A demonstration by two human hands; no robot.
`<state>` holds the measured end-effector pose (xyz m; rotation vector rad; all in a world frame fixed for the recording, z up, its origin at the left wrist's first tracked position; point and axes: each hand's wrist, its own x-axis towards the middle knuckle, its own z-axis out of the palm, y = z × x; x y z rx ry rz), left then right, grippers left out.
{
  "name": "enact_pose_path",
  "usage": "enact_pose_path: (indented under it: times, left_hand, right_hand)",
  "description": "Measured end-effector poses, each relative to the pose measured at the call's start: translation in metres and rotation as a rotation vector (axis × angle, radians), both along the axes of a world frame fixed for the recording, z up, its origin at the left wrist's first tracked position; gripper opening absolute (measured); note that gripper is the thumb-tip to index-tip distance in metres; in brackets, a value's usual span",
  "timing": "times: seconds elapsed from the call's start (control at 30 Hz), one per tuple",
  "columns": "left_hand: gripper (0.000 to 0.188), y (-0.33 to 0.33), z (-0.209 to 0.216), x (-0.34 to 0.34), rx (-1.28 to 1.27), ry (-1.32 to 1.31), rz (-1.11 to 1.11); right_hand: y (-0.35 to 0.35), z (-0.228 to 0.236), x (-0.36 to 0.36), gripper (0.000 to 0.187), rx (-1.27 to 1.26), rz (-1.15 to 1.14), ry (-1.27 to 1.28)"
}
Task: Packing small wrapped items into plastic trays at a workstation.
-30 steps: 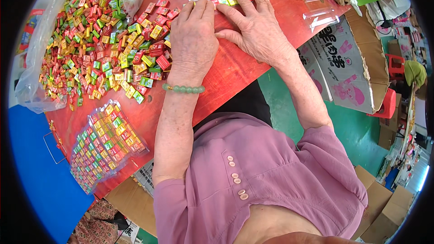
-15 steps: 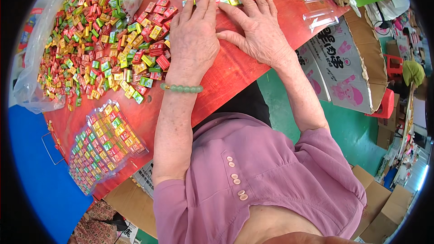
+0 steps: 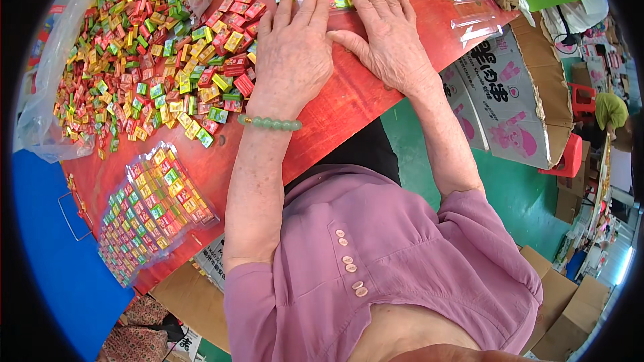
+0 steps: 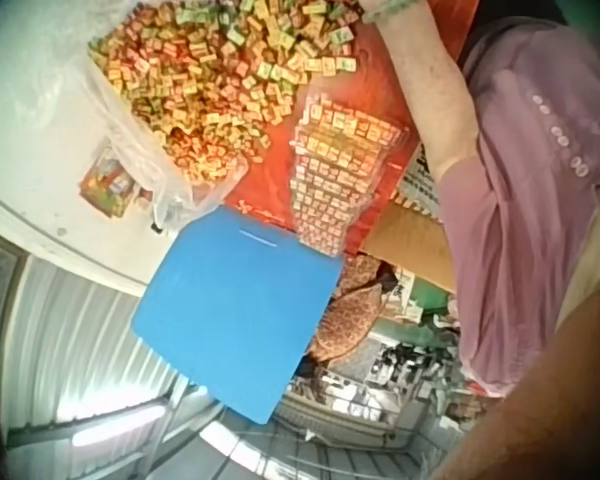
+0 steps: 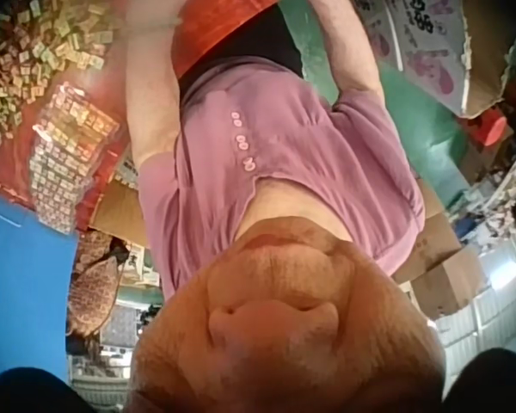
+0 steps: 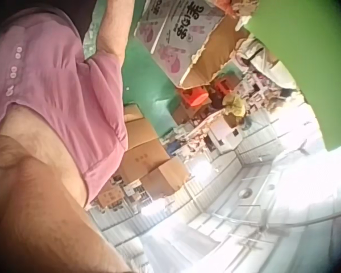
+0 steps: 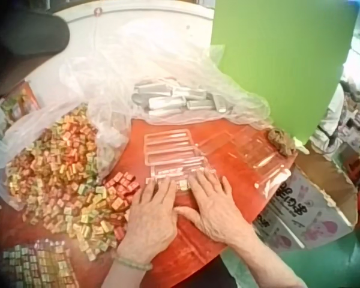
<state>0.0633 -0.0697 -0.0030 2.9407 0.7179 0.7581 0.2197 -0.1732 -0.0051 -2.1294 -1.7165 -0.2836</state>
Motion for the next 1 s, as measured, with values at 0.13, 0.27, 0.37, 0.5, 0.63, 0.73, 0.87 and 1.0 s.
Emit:
enact_pose_path:
  times: [0.13, 0.27, 0.37, 0.5, 0.63, 0.73, 0.87, 1.0]
  left_hand:
    - [0.055, 0.0, -0.001, 0.003, -0.037, -0.032, 0.003]
    - [0.048, 0.002, -0.002, 0.001, 0.036, -0.05, -0.008]
    - [0.043, 0.014, -0.022, 0.012, 0.126, -0.318, -0.105]
    - [0.043, -0.003, 0.014, 0.004, -0.148, -0.132, -0.086]
    - [0.045, -0.006, 0.034, -0.008, -0.187, -0.137, -0.056]
    - [0.055, 0.007, 0.017, -0.025, -0.054, -0.137, -0.116]
    - [0.029, -0.015, 0.031, -0.048, -0.168, -0.352, -0.108]
    - [0.042, -0.045, 0.037, -0.076, -0.342, -0.323, -0.033]
  right_hand:
    - [0.001, 0.001, 0.003, 0.082, -0.054, -0.027, -0.111]
    - [0.002, 0.023, -0.006, 0.078, -0.205, 0.006, 0.005]
    - [0.003, 0.022, -0.006, 0.076, -0.17, 0.036, -0.002]
    - [0.0, 0.021, -0.001, 0.077, -0.137, 0.035, 0.007]
    - [-0.007, 0.017, -0.007, 0.079, -0.173, 0.01, -0.029]
    - [-0.021, 0.019, -0.018, 0.081, -0.188, 0.023, -0.026]
    - [-0.044, 0.0, -0.019, 0.079, -0.065, -0.017, -0.08]
    - [-0.07, 0.007, -0.037, 0.078, -0.102, -0.027, -0.077]
